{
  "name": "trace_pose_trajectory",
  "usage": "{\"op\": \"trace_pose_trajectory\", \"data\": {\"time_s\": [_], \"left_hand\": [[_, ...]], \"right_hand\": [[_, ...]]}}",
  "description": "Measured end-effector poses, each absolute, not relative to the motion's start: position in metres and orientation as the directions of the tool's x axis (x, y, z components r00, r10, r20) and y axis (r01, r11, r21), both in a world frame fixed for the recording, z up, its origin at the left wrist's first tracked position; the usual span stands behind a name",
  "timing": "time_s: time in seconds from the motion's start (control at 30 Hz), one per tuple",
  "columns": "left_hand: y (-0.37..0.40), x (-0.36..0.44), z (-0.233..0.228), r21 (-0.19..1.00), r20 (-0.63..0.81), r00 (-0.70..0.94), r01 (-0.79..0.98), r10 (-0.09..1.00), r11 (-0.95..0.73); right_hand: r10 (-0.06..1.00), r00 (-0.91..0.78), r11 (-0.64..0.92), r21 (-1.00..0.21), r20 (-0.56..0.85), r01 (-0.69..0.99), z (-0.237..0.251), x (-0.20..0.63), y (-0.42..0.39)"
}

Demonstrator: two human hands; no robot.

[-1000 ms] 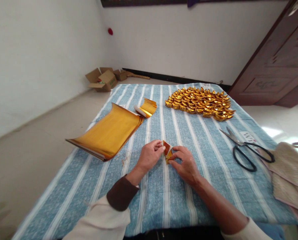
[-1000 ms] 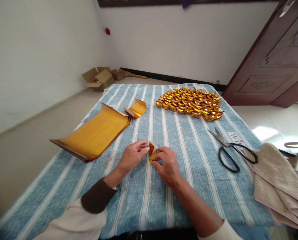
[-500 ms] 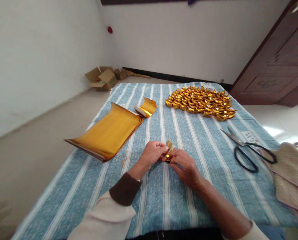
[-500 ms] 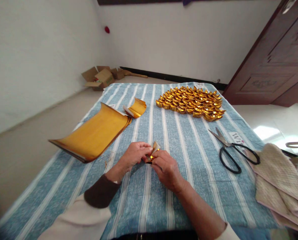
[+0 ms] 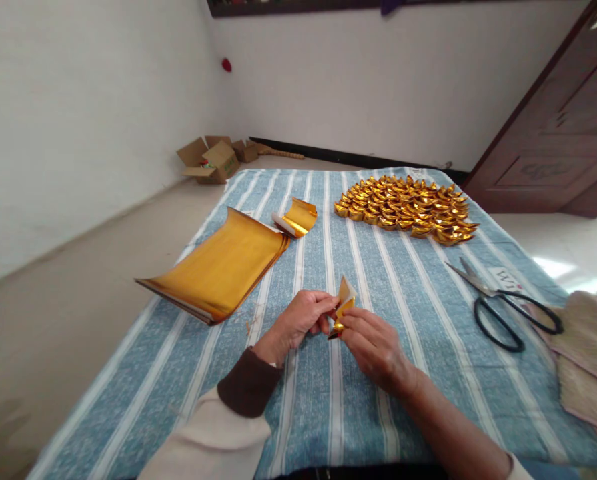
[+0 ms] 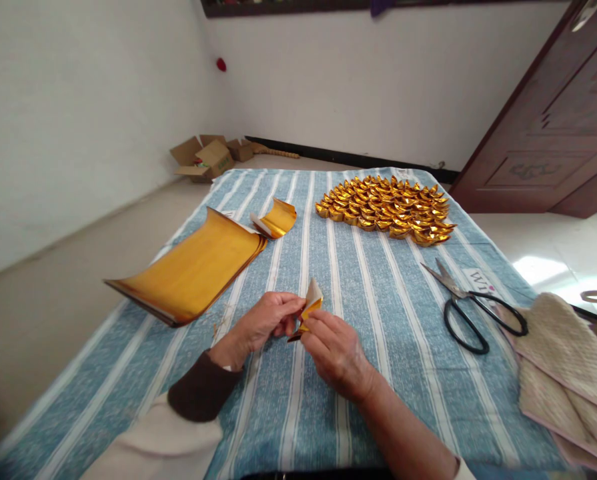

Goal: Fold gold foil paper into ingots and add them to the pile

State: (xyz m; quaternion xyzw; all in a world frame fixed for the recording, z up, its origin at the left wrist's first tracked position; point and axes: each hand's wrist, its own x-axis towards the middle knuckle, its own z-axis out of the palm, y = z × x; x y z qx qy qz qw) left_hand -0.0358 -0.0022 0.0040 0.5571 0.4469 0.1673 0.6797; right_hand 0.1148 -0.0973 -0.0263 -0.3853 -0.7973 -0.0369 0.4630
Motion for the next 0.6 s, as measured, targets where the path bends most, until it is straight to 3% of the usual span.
{"op": "trace_pose_trajectory", "data": {"time_s": [0.37, 0.6], "left_hand": [[-0.009, -0.035, -0.001, 0.915, -0.396, 0.532, 0.163, 0.749, 0.369], [-0.014, -0.033, -0.002, 0.944, -0.326, 0.474, 0.109, 0.818, 0.312]], "right_hand": [[0.602, -0.111, 0.629, -0.384, 0.791, 0.676, -0.028, 0.114, -0.093], [0.687, 0.054, 0.536, -0.555, 0.725, 0.637, -0.033, 0.114, -0.093]]}}
